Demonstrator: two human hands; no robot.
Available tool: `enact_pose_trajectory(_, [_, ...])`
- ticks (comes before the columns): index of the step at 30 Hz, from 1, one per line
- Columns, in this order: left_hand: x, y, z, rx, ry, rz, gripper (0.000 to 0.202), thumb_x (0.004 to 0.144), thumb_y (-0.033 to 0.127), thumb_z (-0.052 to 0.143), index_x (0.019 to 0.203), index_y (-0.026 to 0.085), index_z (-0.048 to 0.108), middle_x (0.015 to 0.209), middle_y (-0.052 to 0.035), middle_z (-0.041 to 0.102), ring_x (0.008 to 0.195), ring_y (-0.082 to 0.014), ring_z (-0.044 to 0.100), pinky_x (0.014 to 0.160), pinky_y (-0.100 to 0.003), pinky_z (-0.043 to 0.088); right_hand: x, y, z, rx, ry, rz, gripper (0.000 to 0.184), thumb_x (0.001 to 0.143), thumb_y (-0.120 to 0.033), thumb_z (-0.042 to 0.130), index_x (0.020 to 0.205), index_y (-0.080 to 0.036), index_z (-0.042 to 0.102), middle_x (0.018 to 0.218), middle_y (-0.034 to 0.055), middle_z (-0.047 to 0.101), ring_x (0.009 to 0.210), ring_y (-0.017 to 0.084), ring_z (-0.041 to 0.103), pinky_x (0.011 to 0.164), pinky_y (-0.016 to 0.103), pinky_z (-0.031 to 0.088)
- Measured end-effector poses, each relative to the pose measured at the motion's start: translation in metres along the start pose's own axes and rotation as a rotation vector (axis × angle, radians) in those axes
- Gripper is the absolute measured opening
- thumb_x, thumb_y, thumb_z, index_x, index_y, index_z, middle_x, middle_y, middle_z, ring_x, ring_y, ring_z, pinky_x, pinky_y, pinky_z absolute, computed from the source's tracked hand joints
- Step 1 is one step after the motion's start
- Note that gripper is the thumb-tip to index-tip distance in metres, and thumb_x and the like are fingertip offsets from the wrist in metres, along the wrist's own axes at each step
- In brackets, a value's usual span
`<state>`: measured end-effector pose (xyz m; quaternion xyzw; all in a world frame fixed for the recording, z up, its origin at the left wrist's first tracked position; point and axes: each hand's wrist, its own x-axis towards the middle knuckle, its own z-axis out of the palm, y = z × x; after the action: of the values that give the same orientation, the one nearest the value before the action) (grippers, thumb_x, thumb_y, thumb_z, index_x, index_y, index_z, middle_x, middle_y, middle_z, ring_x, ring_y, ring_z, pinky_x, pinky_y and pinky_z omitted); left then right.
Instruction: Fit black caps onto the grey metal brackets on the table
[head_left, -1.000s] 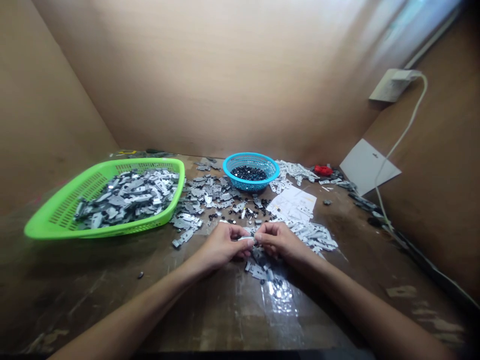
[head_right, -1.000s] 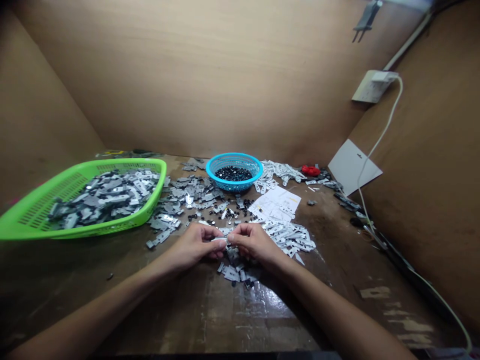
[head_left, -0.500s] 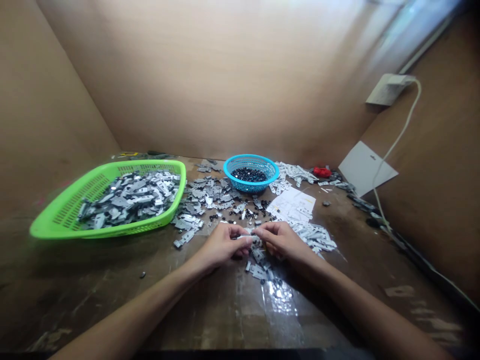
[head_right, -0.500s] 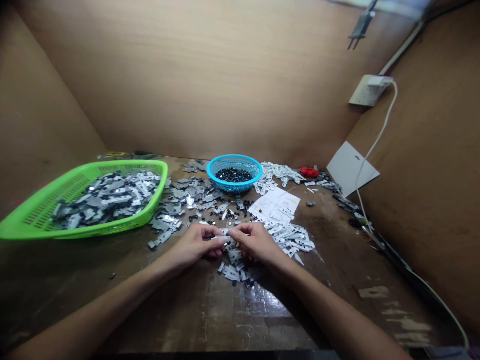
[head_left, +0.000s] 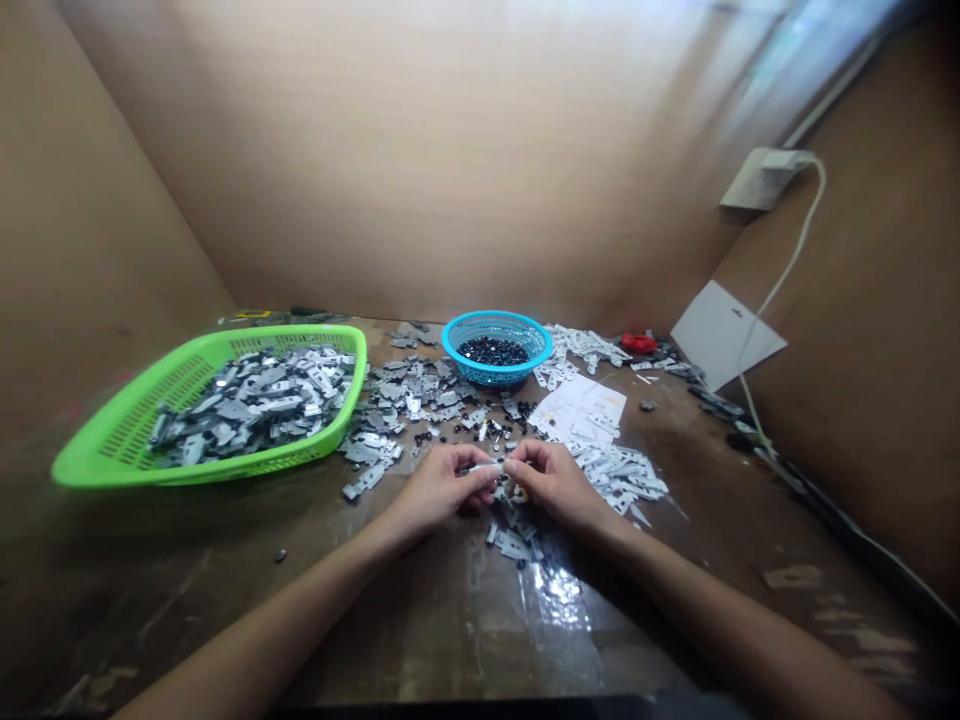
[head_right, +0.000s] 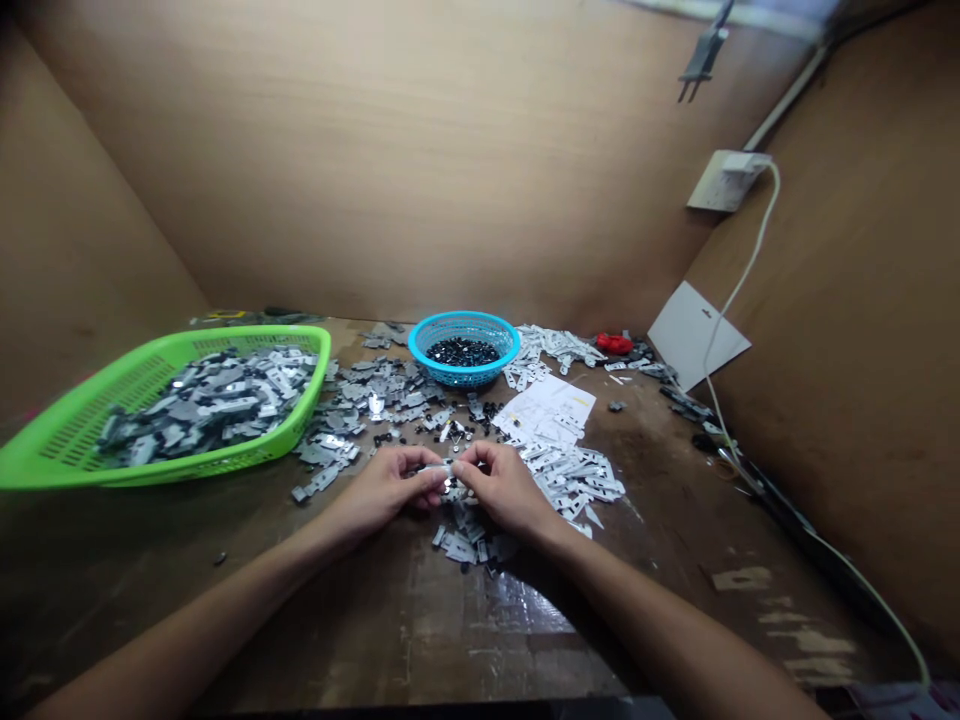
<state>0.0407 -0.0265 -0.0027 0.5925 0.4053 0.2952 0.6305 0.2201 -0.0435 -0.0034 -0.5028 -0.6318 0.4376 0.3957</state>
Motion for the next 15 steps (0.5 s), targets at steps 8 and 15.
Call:
enact_pose_trajectory(8, [-0.005,0.026,-0.027,-0.241,0.142,0.097,0.037,0.072,0.049,0.059,0.083,0.013,0.058,0.074,-0.0043,0.063,0.059,-0.0096,0.058,0.057,-0.021,0.046,-0.003,-0.004,-0.006,0.068,-0.032,0.029,0.037,0.081,-0.042,0.051,0.111,-0.02,0.052,0.066,-0.0005,0.052,0.046,0.009,0.045,0.041,0.02,0.035])
enact_pose_trajectory(15, [0.005,0.034,-0.078,-0.051,0.521,0.302,0.056,0.078,0.054,0.045,0.117,0.015,0.049,0.113,-0.0134,0.057,0.102,-0.0207,0.055,0.086,-0.035,0.043,0.002,-0.001,-0.01,0.058,0.074,-0.031,0.038,0.081,-0.04,0.05,0.114,-0.022,0.051,0.082,0.0033,0.055,0.051,0.01,0.047,0.043,0.022,0.037])
